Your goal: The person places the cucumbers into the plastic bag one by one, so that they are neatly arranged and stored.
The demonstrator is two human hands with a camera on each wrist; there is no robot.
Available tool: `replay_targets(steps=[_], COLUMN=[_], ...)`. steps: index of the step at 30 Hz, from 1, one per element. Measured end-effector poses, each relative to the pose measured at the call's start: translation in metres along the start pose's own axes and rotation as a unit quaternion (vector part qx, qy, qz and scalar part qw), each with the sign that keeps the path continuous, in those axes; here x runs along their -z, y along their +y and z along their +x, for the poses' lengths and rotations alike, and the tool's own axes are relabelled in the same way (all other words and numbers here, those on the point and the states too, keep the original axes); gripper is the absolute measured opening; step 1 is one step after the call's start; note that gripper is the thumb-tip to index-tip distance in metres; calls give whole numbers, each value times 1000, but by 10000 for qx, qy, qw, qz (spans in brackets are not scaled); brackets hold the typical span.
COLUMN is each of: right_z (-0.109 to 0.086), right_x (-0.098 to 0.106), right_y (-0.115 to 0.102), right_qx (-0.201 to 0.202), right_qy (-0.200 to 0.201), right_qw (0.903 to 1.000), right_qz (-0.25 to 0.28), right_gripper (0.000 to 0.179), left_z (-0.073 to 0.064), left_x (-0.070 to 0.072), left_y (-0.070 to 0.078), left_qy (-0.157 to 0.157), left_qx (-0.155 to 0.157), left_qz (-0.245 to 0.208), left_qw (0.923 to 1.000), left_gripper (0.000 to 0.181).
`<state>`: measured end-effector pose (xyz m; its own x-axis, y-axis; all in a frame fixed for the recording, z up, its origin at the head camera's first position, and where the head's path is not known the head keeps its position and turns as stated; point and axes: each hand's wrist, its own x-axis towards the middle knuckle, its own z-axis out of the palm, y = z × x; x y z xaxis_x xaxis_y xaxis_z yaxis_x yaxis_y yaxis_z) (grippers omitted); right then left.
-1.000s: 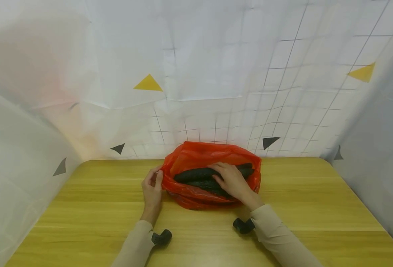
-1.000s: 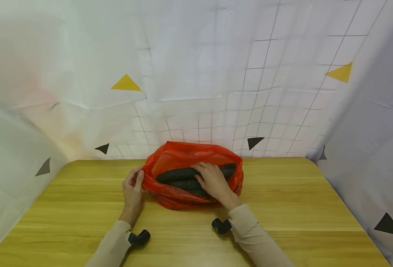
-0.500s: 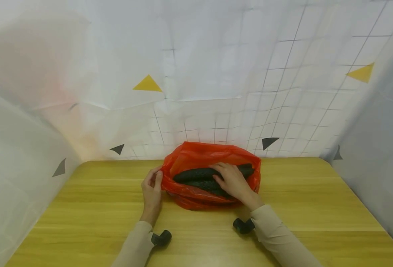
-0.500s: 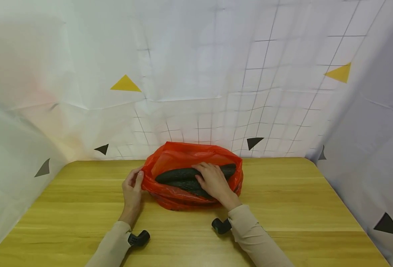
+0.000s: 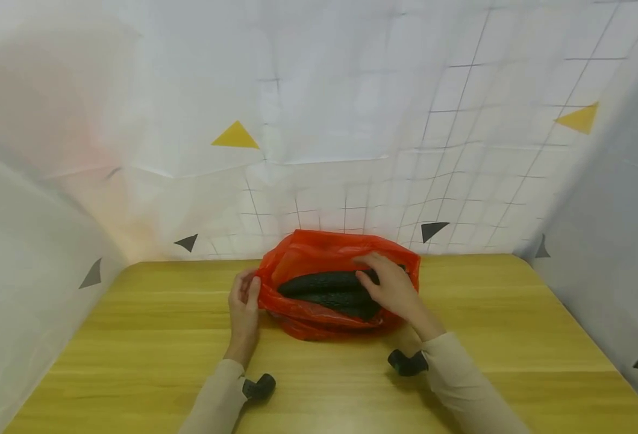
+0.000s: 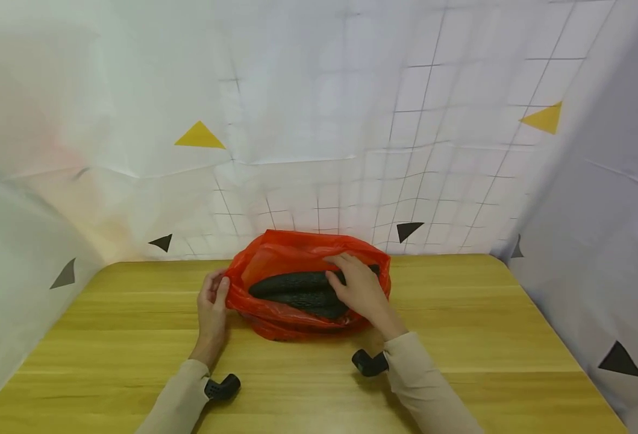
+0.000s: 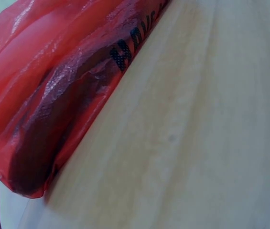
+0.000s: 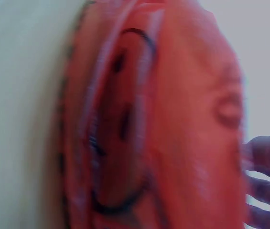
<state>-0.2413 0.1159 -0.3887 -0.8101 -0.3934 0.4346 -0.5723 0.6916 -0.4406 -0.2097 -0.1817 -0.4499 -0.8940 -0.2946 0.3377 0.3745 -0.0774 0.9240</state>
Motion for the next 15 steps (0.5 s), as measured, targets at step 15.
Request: replay_targets(steps=[15], right_z=[-45], right_x=[61], right_y=[43], right_qx=[64], right_qy=[1244], right_qw=[9922], right_qz=[-71], right_gripper=[28], left_z=[4], left_x=[24], left_y=[10], left_qy=[-745], left_qx=[-51], left_qz=[2004], left_qw=[9769], left_gripper=[38])
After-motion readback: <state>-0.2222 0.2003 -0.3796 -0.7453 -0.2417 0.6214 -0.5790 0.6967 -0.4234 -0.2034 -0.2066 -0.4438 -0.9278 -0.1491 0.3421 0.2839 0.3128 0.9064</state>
